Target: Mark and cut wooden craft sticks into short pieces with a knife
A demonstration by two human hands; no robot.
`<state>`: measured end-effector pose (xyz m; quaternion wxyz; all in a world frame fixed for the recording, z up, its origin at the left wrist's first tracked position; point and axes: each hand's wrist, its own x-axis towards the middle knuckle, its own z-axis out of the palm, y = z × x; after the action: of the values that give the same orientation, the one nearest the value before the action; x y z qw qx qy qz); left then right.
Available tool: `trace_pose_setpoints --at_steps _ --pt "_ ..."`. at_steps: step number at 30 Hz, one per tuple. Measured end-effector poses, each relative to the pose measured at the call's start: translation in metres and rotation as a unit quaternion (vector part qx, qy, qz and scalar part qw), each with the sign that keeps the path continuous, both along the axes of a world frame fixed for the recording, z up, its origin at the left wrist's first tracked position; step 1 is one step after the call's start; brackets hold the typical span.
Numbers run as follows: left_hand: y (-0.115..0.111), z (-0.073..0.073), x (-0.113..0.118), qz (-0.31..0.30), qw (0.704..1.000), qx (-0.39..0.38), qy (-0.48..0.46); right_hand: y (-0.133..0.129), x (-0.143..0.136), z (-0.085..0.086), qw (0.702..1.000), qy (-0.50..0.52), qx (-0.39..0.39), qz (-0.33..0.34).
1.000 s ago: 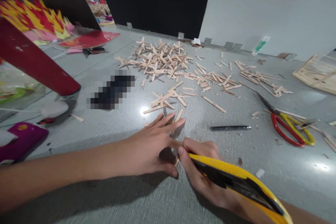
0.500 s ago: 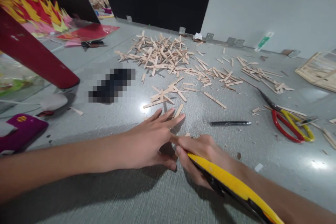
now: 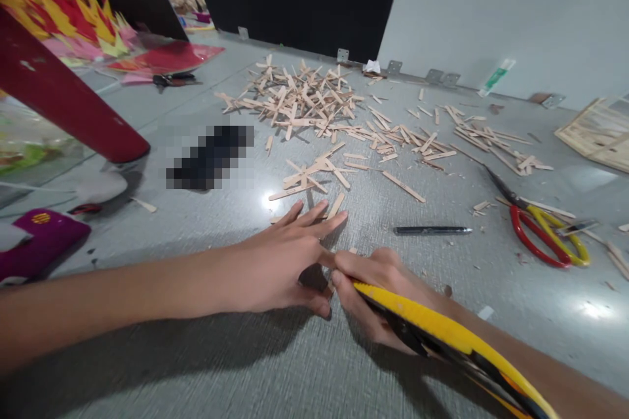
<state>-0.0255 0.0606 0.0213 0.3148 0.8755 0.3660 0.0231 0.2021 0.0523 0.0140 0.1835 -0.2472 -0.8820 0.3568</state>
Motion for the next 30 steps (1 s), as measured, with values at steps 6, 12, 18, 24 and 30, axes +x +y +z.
trace_pose_setpoints --at_steps 6,12,18,24,30 --pt "0.001 -0.002 0.001 -0.001 1.000 0.001 -0.008 0.000 0.000 -0.002 0.999 0.020 0.031 0.016" --pt "0.001 -0.003 0.000 -0.006 1.000 0.001 -0.002 0.000 0.001 -0.008 0.999 0.026 0.022 0.004" --pt "0.001 -0.006 -0.001 0.003 1.000 -0.006 -0.024 0.001 0.002 -0.006 0.999 0.031 0.029 0.015" --pt "0.000 -0.003 -0.001 -0.003 1.000 -0.004 -0.020 -0.005 0.004 -0.014 0.998 0.030 -0.007 -0.051" --pt "0.001 -0.001 0.000 -0.006 1.000 0.003 -0.013 -0.007 0.003 -0.018 0.993 0.030 -0.055 -0.098"
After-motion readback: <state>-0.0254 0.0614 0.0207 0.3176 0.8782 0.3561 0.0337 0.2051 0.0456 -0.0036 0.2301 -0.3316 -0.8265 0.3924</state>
